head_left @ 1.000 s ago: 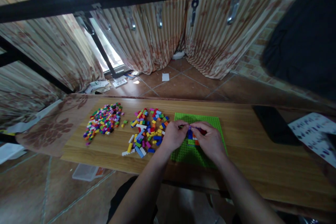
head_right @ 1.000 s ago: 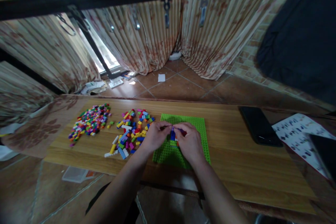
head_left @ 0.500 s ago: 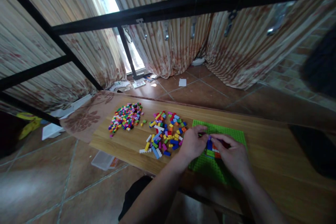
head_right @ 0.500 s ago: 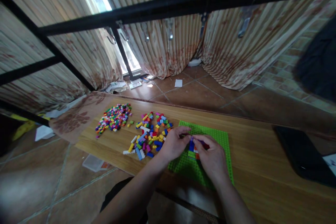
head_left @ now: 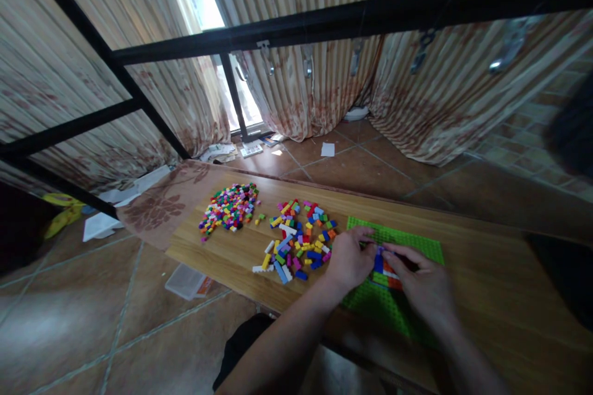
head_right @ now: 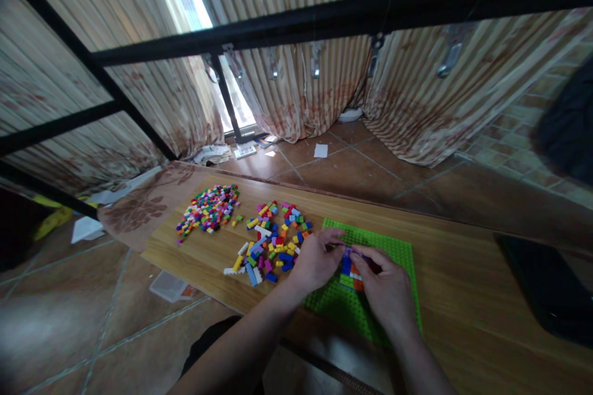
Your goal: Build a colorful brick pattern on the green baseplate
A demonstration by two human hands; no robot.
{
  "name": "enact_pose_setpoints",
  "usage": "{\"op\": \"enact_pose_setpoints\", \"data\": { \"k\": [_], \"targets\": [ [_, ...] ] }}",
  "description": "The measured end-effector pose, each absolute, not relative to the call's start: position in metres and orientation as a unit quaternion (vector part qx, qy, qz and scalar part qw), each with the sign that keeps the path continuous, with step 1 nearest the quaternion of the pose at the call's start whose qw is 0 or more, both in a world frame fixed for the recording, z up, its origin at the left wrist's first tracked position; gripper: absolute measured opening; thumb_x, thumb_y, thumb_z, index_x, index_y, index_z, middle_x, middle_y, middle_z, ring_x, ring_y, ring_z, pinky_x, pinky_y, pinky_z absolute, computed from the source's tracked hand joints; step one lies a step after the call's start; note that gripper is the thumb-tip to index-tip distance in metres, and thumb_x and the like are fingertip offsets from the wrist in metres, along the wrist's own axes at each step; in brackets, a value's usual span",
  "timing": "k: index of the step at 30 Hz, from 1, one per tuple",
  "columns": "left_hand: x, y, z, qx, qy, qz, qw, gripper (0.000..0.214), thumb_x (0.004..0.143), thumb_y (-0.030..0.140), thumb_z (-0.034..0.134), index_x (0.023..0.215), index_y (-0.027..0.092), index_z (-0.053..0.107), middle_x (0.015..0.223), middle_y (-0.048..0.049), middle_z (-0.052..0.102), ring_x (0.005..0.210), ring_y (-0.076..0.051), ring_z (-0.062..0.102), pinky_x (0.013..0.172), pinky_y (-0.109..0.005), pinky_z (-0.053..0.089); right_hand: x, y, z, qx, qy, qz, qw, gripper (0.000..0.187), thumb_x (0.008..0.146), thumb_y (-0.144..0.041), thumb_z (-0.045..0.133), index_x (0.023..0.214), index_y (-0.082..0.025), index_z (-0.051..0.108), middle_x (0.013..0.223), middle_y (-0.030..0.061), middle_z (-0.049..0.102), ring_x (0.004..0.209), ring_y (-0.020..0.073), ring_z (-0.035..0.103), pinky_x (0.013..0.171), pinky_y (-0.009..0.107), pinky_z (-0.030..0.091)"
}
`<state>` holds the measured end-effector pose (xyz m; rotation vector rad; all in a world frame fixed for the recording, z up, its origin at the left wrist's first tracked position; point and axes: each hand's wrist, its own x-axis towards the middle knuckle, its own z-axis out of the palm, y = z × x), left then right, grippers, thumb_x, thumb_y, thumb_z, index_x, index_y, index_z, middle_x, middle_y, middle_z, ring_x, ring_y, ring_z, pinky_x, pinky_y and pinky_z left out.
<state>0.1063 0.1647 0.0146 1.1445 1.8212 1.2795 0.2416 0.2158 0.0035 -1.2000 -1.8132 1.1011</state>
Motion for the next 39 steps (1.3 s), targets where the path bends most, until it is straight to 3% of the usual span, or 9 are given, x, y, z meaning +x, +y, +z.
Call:
{"op": "enact_pose_setpoints", "data": {
  "k": [9,15,20,26,34,39],
  "targets": [
    [0.053,0.156,0.035,0.434,0.775,0.425,0.171,0.029,0.086,0.015,0.054,0.111,0.017,0.068,0.105,-0.0096,0.074,0.096,-0.021,0.070,0.091,-0.034,0.053,0.242,0.217,0.007,-0.486,-0.681,0.450,0.312,0.037,0.072,-0.056,0.069,0.093,-0.026,0.077,0.099,0.0049,0.076,0.089,0.0259,0.070,0.085,0.041,0.054],
    [0.005,0.159,0.037,0.475,0.828,0.293,0.047,0.042,0.079,0.007,0.053,0.117,0.019,0.068,0.117,-0.0107,0.068,0.109,-0.024,0.061,0.097,-0.036,0.047,0.240,0.217,0.008,-0.473,-0.694,0.444,0.312,0.037,0.076,-0.056,0.066,0.094,-0.025,0.077,0.101,0.0057,0.076,0.093,0.0265,0.069,0.086,0.042,0.053],
    [0.000,0.165,0.028,0.535,0.821,0.196,0.039,0.039,0.071,0.006,0.059,0.107,0.017,0.071,0.120,-0.0112,0.063,0.112,-0.024,0.057,0.098,-0.034,0.044,0.240,0.218,0.008,-0.466,-0.690,0.452,0.319,0.036,0.080,-0.053,0.062,0.095,-0.025,0.076,0.102,0.0070,0.076,0.093,0.0269,0.069,0.088,0.044,0.052],
    [-0.002,0.165,0.030,0.507,0.843,0.174,0.042,0.028,0.081,0.007,0.050,0.100,0.018,0.068,0.110,-0.0091,0.066,0.106,-0.022,0.059,0.092,-0.031,0.044,0.243,0.221,0.013,-0.454,-0.694,0.439,0.347,0.033,0.083,-0.050,0.060,0.095,-0.023,0.076,0.104,0.0076,0.075,0.096,0.0262,0.068,0.089,0.043,0.051],
    [0.003,0.165,0.036,0.511,0.847,0.145,0.017,0.025,0.085,0.009,0.047,0.098,0.016,0.066,0.106,-0.0120,0.068,0.107,-0.025,0.060,0.094,-0.033,0.042,0.255,0.231,0.018,-0.481,-0.658,0.409,0.409,0.036,0.084,-0.050,0.060,0.093,-0.020,0.076,0.100,0.0097,0.077,0.098,0.0272,0.069,0.093,0.044,0.050],
    [0.010,0.162,0.045,0.478,0.864,0.155,0.037,0.026,0.088,0.014,0.043,0.097,0.017,0.068,0.096,-0.0122,0.071,0.096,-0.026,0.065,0.082,-0.032,0.045,0.258,0.232,0.018,-0.484,-0.657,0.403,0.416,0.035,0.083,-0.050,0.060,0.091,-0.020,0.076,0.097,0.0089,0.077,0.095,0.0264,0.070,0.091,0.043,0.052]
  ]
}}
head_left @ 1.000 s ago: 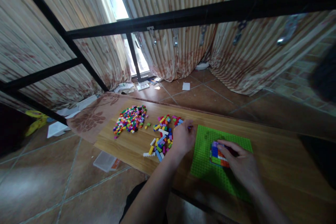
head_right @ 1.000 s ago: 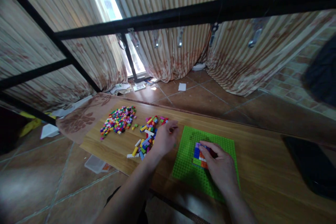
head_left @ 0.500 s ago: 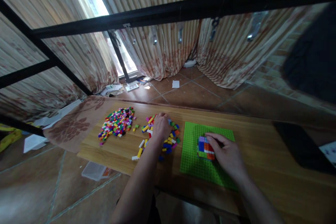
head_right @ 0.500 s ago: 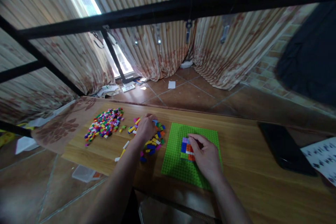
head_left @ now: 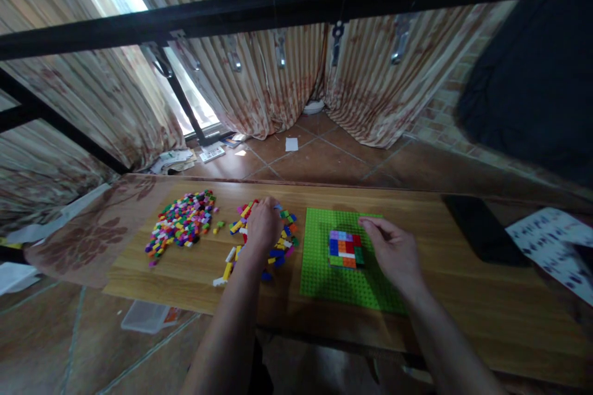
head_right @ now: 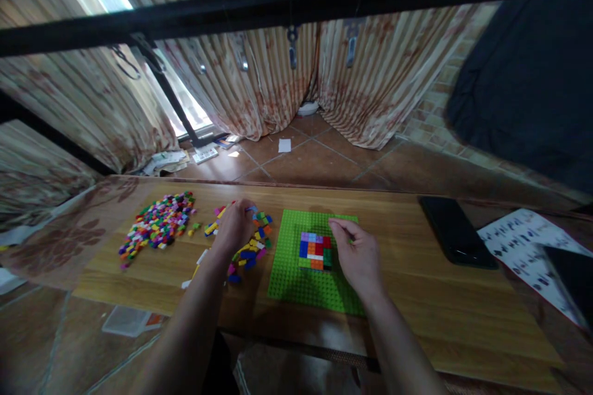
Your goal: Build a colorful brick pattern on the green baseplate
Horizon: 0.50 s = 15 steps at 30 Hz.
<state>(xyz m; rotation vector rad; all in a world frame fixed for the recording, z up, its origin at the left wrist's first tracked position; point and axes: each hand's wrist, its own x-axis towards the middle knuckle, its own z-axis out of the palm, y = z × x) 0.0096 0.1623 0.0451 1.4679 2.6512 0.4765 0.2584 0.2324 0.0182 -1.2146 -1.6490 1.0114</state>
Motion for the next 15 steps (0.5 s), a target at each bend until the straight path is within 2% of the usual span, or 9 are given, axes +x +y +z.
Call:
{"op": "enact_pose_setpoints", "data": {
  "k": [4,9,12,15],
  "targets": [
    [0.005,0.152,0.051,0.465,0.869,0.150,0.079,0.025,0.088,0.021,0.047,0.095,0.018,0.071,0.089,-0.0094,0.073,0.084,-0.023,0.066,0.073,-0.029,0.045,0.258,0.232,0.016,-0.474,-0.664,0.404,0.414,0.035,0.083,-0.051,0.060,0.091,-0.020,0.076,0.097,0.0083,0.077,0.095,0.0263,0.070,0.089,0.042,0.052],
    [-0.016,0.131,0.052,0.476,0.835,0.216,0.171,0.023,0.080,0.023,0.056,0.092,0.017,0.075,0.074,-0.0034,0.072,0.070,-0.017,0.064,0.063,-0.024,0.044,0.258,0.231,0.016,-0.481,-0.680,0.380,0.401,0.034,0.084,-0.050,0.060,0.092,-0.021,0.076,0.098,0.0083,0.077,0.095,0.0269,0.070,0.087,0.042,0.053],
    [-0.028,0.123,0.052,0.476,0.816,0.244,0.219,0.023,0.074,0.020,0.060,0.090,0.016,0.077,0.078,-0.0028,0.075,0.072,-0.017,0.066,0.063,-0.023,0.046,0.258,0.230,0.017,-0.485,-0.684,0.376,0.395,0.034,0.083,-0.050,0.060,0.091,-0.021,0.076,0.098,0.0082,0.077,0.095,0.0271,0.070,0.087,0.042,0.053],
    [-0.037,0.118,0.052,0.472,0.811,0.257,0.231,0.024,0.074,0.017,0.058,0.087,0.016,0.078,0.082,-0.0037,0.076,0.076,-0.018,0.067,0.067,-0.023,0.049,0.259,0.230,0.016,-0.492,-0.688,0.371,0.384,0.035,0.083,-0.051,0.060,0.091,-0.022,0.076,0.098,0.0081,0.077,0.095,0.0277,0.070,0.087,0.043,0.053]
  ]
}}
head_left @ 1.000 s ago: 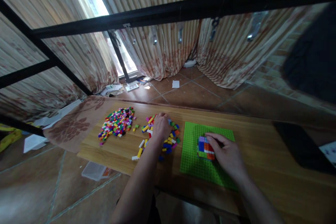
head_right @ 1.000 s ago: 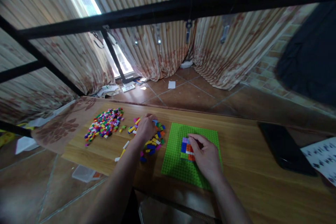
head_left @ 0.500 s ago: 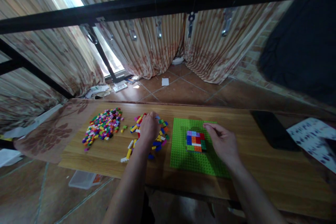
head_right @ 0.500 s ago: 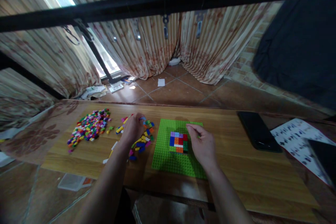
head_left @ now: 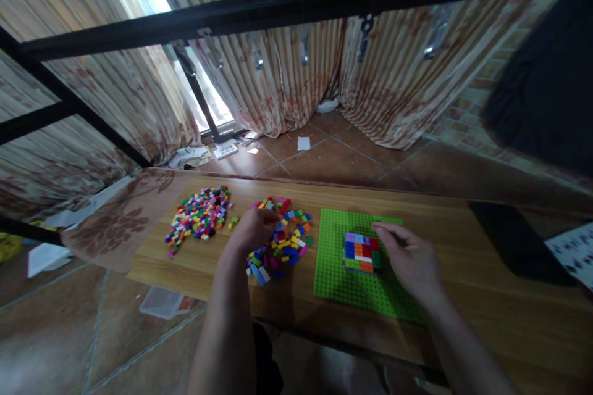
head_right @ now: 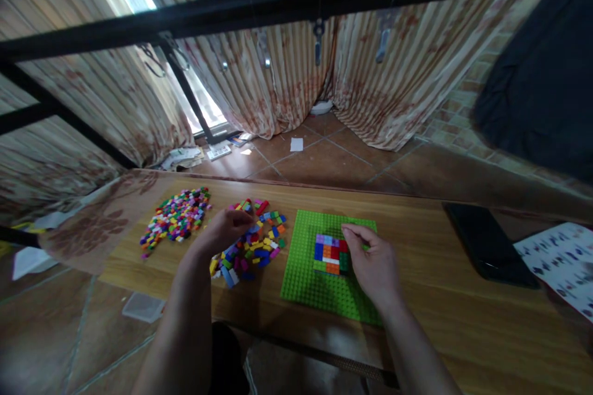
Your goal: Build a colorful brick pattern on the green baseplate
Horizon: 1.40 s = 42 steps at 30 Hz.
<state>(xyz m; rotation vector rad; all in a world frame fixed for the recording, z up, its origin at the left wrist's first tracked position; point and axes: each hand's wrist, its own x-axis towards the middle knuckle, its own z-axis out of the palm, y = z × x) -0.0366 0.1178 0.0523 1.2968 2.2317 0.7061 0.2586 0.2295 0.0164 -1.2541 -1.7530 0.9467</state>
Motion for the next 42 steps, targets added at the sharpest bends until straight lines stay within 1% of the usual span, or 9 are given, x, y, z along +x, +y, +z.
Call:
{"op": "enact_pose_setpoints", "data": {
  "k": [7,13,18,22,27,30,34,38,42],
  "targets": [
    [-0.055,0.108,0.058,0.371,0.874,0.280,0.139,0.029,0.077,0.013,0.055,0.095,0.013,0.077,0.084,-0.0080,0.077,0.076,-0.018,0.068,0.069,-0.023,0.049,0.258,0.230,0.011,-0.503,-0.686,0.370,0.373,0.031,0.083,-0.048,0.060,0.092,-0.023,0.076,0.099,0.0064,0.077,0.097,0.0269,0.070,0.090,0.042,0.052],
    [-0.022,0.119,0.061,0.486,0.800,0.305,0.175,0.022,0.080,0.017,0.057,0.090,0.014,0.075,0.078,-0.0031,0.074,0.072,-0.015,0.065,0.068,-0.022,0.048,0.255,0.229,0.011,-0.503,-0.691,0.356,0.377,0.033,0.083,-0.049,0.059,0.093,-0.023,0.076,0.098,0.0067,0.077,0.095,0.0263,0.070,0.089,0.041,0.053],
    [0.029,0.140,0.054,0.594,0.775,0.195,0.091,0.013,0.079,0.018,0.058,0.077,0.018,0.070,0.086,-0.0061,0.073,0.085,-0.020,0.066,0.081,-0.029,0.049,0.252,0.229,0.014,-0.504,-0.685,0.364,0.380,0.032,0.082,-0.048,0.060,0.091,-0.022,0.076,0.096,0.0066,0.077,0.094,0.0255,0.070,0.090,0.041,0.052],
    [0.043,0.145,0.047,0.592,0.794,0.128,0.046,0.017,0.080,0.015,0.053,0.083,0.018,0.070,0.088,-0.0091,0.073,0.090,-0.023,0.067,0.091,-0.035,0.048,0.254,0.230,0.015,-0.499,-0.678,0.371,0.393,0.032,0.082,-0.049,0.060,0.091,-0.022,0.076,0.097,0.0073,0.077,0.096,0.0269,0.070,0.091,0.043,0.051],
    [0.041,0.145,0.042,0.592,0.797,0.108,0.050,0.021,0.082,0.012,0.050,0.085,0.018,0.070,0.085,-0.0091,0.074,0.088,-0.024,0.068,0.093,-0.038,0.047,0.260,0.233,0.018,-0.492,-0.674,0.372,0.407,0.032,0.083,-0.049,0.061,0.091,-0.021,0.076,0.096,0.0078,0.077,0.093,0.0264,0.070,0.089,0.043,0.052],
    [0.041,0.145,0.044,0.582,0.795,0.158,0.063,0.019,0.081,0.013,0.051,0.084,0.018,0.069,0.085,-0.0084,0.073,0.088,-0.023,0.067,0.088,-0.036,0.049,0.263,0.233,0.020,-0.484,-0.673,0.372,0.417,0.030,0.084,-0.047,0.061,0.091,-0.021,0.076,0.095,0.0076,0.077,0.092,0.0255,0.070,0.088,0.042,0.052],
    [0.051,0.147,0.052,0.582,0.725,0.334,0.157,0.017,0.081,0.012,0.054,0.089,0.018,0.068,0.088,-0.0050,0.071,0.083,-0.018,0.067,0.079,-0.029,0.052,0.261,0.229,0.025,-0.446,-0.682,0.389,0.430,0.024,0.085,-0.041,0.063,0.092,-0.022,0.075,0.097,0.0065,0.076,0.093,0.0235,0.069,0.088,0.040,0.052],
    [0.070,0.148,0.057,0.583,0.620,0.460,0.253,0.015,0.082,0.011,0.056,0.090,0.016,0.068,0.093,-0.0044,0.071,0.086,-0.015,0.068,0.082,-0.026,0.055,0.258,0.221,0.033,-0.362,-0.729,0.412,0.410,0.020,0.086,-0.033,0.063,0.102,-0.025,0.073,0.102,0.0042,0.072,0.092,0.0190,0.066,0.085,0.035,0.052],
    [0.089,0.150,0.058,0.581,0.583,0.486,0.295,0.025,0.081,0.007,0.058,0.103,0.016,0.067,0.103,-0.0059,0.071,0.092,-0.016,0.069,0.085,-0.028,0.056,0.256,0.216,0.039,-0.298,-0.769,0.421,0.378,0.024,0.086,-0.025,0.063,0.109,-0.026,0.070,0.108,0.0033,0.067,0.097,0.0173,0.063,0.088,0.033,0.050]
  ]
}}
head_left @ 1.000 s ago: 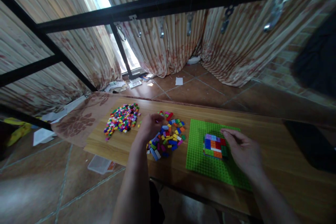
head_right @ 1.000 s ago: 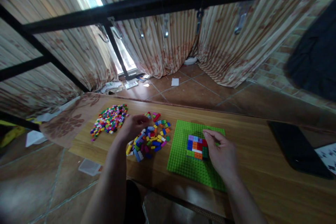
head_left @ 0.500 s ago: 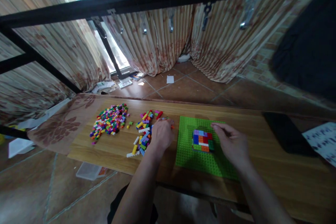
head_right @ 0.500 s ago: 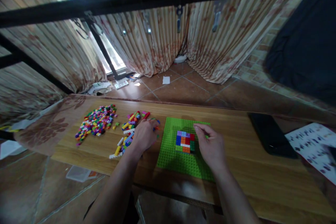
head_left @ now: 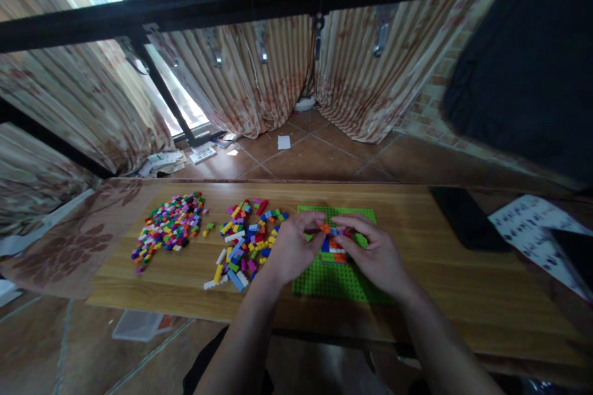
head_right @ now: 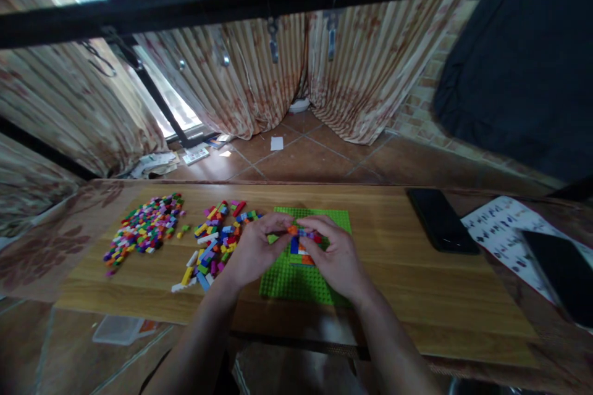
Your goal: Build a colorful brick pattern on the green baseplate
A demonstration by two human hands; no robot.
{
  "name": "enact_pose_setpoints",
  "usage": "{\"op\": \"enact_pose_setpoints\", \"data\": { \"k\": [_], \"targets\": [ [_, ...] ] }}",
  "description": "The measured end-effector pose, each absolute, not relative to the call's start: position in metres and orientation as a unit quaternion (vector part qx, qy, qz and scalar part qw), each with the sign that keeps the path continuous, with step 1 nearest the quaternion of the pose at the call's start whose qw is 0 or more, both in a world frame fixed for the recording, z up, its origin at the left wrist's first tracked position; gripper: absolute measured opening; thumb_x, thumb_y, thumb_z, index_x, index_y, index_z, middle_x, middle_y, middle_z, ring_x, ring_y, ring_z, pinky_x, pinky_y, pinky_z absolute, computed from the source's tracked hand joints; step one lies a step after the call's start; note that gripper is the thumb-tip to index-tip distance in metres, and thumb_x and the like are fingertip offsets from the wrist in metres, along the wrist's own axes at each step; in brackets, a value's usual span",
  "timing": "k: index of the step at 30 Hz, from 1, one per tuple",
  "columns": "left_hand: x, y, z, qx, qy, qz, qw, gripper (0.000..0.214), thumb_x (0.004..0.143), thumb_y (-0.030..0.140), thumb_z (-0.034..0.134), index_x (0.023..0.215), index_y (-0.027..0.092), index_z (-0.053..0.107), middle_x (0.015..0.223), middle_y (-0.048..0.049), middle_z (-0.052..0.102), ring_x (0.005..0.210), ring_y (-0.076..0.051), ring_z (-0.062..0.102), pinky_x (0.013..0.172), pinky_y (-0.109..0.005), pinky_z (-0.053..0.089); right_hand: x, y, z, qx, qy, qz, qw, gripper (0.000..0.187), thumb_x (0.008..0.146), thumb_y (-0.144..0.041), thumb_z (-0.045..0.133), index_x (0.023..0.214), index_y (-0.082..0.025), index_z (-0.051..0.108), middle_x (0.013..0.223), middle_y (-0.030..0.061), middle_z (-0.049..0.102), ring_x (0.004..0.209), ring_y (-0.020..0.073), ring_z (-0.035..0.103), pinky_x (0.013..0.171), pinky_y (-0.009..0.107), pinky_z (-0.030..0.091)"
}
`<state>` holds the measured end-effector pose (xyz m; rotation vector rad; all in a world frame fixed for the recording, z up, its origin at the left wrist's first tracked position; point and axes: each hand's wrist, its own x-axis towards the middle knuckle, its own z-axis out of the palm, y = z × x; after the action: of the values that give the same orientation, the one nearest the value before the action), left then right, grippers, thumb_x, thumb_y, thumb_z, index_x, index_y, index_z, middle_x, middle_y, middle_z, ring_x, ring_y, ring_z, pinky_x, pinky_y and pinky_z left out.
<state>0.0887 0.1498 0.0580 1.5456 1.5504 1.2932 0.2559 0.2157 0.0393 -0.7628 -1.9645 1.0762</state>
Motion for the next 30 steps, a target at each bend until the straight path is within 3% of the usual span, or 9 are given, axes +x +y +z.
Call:
{"op": "enact_pose_setpoints", "data": {
  "k": [6,10,18,30],
  "targets": [
    [0.101,0.153,0.057,0.597,0.580,0.472,0.291,0.041,0.078,0.003,0.057,0.116,0.018,0.062,0.094,-0.0019,0.071,0.085,-0.013,0.070,0.082,-0.026,0.058,0.256,0.213,0.040,-0.283,-0.785,0.419,0.360,0.020,0.089,-0.018,0.058,0.103,-0.026,0.070,0.105,0.0027,0.067,0.097,0.0165,0.063,0.085,0.031,0.051],
    [0.104,0.154,0.057,0.600,0.586,0.465,0.284,0.043,0.080,0.004,0.055,0.121,0.018,0.059,0.100,-0.0043,0.071,0.086,-0.014,0.070,0.081,-0.026,0.058,0.260,0.214,0.040,-0.292,-0.793,0.395,0.360,0.016,0.091,-0.021,0.057,0.099,-0.025,0.070,0.100,0.0024,0.068,0.094,0.0163,0.064,0.083,0.030,0.051],
    [0.090,0.159,0.044,0.517,0.712,0.429,0.204,0.029,0.083,0.009,0.053,0.108,0.016,0.066,0.105,-0.0092,0.073,0.092,-0.020,0.070,0.087,-0.034,0.056,0.266,0.223,0.023,-0.400,-0.745,0.366,0.389,0.018,0.087,-0.030,0.060,0.100,-0.025,0.072,0.105,0.0046,0.073,0.100,0.0217,0.066,0.093,0.039,0.048],
    [0.096,0.164,0.027,0.488,0.678,0.444,0.324,0.022,0.087,0.024,0.056,0.100,0.016,0.072,0.100,-0.0069,0.075,0.094,-0.019,0.069,0.086,-0.030,0.053,0.257,0.223,0.014,-0.410,-0.743,0.401,0.345,0.012,0.083,-0.030,0.060,0.083,-0.025,0.070,0.092,0.0030,0.074,0.092,0.0225,0.066,0.090,0.042,0.048]
  ]
}}
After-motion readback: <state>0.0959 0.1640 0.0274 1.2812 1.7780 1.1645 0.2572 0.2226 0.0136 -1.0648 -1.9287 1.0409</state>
